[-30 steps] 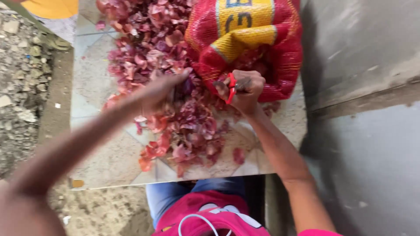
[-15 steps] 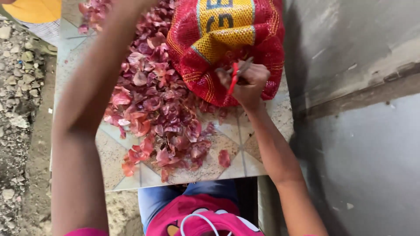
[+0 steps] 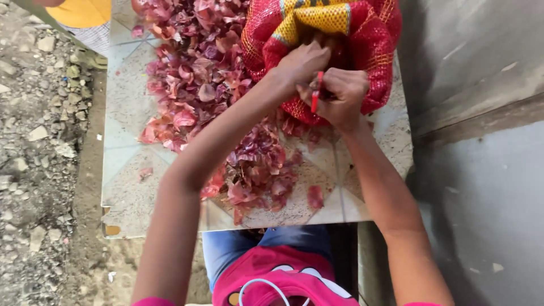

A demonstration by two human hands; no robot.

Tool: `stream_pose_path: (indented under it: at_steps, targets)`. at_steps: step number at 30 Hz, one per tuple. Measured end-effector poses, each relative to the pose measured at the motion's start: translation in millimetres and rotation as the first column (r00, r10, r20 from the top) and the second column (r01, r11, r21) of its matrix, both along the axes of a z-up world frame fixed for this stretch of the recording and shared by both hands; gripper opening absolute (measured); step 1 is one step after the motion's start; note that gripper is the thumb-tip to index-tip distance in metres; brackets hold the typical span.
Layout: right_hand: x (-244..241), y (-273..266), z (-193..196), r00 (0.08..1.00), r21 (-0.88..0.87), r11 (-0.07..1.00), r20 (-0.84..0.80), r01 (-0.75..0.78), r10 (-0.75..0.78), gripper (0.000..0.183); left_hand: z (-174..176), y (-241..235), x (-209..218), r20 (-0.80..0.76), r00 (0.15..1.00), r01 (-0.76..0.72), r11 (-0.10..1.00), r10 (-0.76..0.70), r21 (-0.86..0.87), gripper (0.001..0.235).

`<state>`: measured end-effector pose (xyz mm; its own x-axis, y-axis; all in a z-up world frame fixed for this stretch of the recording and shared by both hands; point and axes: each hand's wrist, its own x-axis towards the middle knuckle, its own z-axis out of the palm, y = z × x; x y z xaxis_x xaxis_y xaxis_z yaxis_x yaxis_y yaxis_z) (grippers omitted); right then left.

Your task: Trimming the ends of small red onions with scissors and peeling off the outer skins by hand.

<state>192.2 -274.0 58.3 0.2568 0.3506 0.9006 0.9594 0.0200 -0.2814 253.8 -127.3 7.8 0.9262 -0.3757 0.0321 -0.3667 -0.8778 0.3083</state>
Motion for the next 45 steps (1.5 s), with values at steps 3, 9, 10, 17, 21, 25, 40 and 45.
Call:
stream_pose_path:
  at_steps: [3, 9, 10, 17, 21, 25, 40, 45]
  targets:
    - [-2.8, 0.0, 2.7, 0.998, -0.040, 0.998, 0.021, 0.053, -0.052, 0.038, -49.7, -5.6, 49.7, -0.349, 0.930, 0.201, 0.956, -0.118, 0.212, 0.030]
    - [16.4, -1.1, -14.7, 0.998, 0.058, 0.997, 0.010, -0.056, 0.056, 0.043, -165.0, 27.3, 101.0, 0.011, 0.804, 0.593, 0.800, -0.594, -0.090, 0.062]
    - [16.7, -1.5, -14.1, 0.998, 0.060, 0.997, 0.009, -0.058, 0.057, 0.043, -155.2, 23.6, 89.8, 0.010, 0.805, 0.591, 0.801, -0.593, -0.089, 0.062]
    - [20.6, -4.5, -13.9, 1.000, 0.057, 0.998, 0.013, -0.012, 0.012, 0.039, -71.5, 2.2, 23.1, 0.071, 0.889, 0.450, 0.836, -0.452, -0.312, 0.050]
    - [19.1, -5.5, -14.5, 0.999, 0.075, 0.997, -0.025, 0.023, -0.021, 0.041, -26.1, -5.9, -10.9, 0.072, 0.933, 0.343, 0.815, -0.351, -0.467, 0.046]
    - [13.9, -4.6, -7.2, 0.999, 0.086, 0.996, -0.035, 0.016, -0.013, 0.040, 29.7, 14.6, -42.3, 0.082, 0.953, 0.284, 0.770, -0.291, -0.571, 0.045]
    - [-31.2, 32.1, 9.8, 0.725, -0.178, 0.970, -0.689, -0.167, -0.002, 0.035, 9.9, 110.4, -195.1, -0.214, 0.977, -0.214, -0.027, 0.011, -0.977, 0.051]
    - [-50.7, 39.5, 30.7, 0.720, -0.227, 0.959, -0.694, -0.172, -0.035, 0.027, -17.5, 113.5, -199.7, -0.264, 0.953, -0.293, -0.235, -0.147, -0.927, 0.042]
